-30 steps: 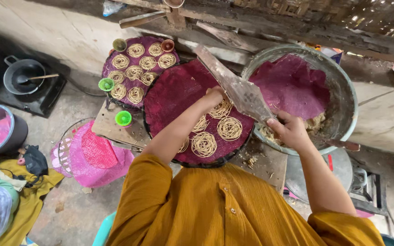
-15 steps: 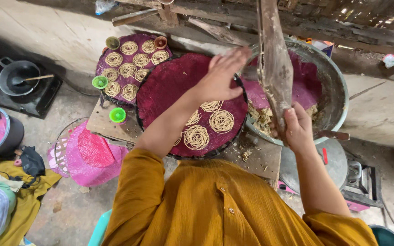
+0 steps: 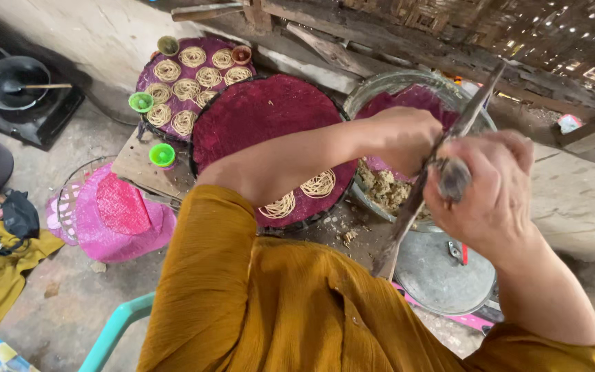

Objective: The person sits at a low table and uses a large hand-held metal extruder press to squeeze dough into thin noodle strands, forming round noodle nests on round trays. They load dough from a basin into the press, press the handle to extrude strands, cut the strands, and place finished nests onto trays, occasionally repositioning trays and moving a basket.

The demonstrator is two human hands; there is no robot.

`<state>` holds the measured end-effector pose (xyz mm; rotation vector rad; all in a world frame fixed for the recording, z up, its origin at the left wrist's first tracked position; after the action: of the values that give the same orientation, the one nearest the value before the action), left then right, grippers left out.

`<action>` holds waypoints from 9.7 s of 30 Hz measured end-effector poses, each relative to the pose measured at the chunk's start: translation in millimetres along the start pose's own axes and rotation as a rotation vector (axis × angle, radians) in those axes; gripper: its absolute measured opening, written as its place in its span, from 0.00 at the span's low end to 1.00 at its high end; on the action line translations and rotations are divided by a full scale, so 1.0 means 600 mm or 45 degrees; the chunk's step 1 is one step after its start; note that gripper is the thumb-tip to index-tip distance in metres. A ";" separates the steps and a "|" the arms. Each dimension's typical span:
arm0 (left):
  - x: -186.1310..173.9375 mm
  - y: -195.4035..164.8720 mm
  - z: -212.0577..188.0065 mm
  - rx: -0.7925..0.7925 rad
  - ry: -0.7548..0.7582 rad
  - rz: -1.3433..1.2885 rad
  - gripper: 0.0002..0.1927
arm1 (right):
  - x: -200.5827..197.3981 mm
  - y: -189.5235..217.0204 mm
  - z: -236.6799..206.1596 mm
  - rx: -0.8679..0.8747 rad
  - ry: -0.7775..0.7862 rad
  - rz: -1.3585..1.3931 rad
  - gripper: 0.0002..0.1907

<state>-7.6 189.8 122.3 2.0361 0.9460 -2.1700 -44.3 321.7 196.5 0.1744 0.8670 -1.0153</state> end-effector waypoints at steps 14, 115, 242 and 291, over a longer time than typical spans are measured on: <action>0.049 0.172 -0.035 0.016 -0.383 -0.358 0.16 | 0.081 -0.394 -0.563 1.267 -0.546 1.122 0.16; 0.122 0.265 -0.122 -0.347 -0.456 -1.050 0.26 | 0.248 -0.323 -0.542 1.040 1.166 0.994 0.15; 0.161 0.276 0.065 -0.546 -0.402 -0.764 0.24 | 0.184 -0.149 -0.374 1.227 -0.203 0.992 0.07; 0.119 0.276 0.038 -0.396 -0.513 -0.582 0.16 | -0.022 -0.124 -0.092 0.199 -0.060 -0.199 0.12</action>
<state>29.1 71.9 -11.4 1.2710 1.6692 -2.3048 -137.7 318.0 187.9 0.2169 0.7673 -1.2300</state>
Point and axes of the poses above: each hand's wrist, its own z-axis towards the middle knuckle, its own x-axis out of the palm, y = z × x, the point moved 7 cm from there along z, towards the middle knuckle, and after that the axes turned 8 degrees about -x, right-handed, at the moved point
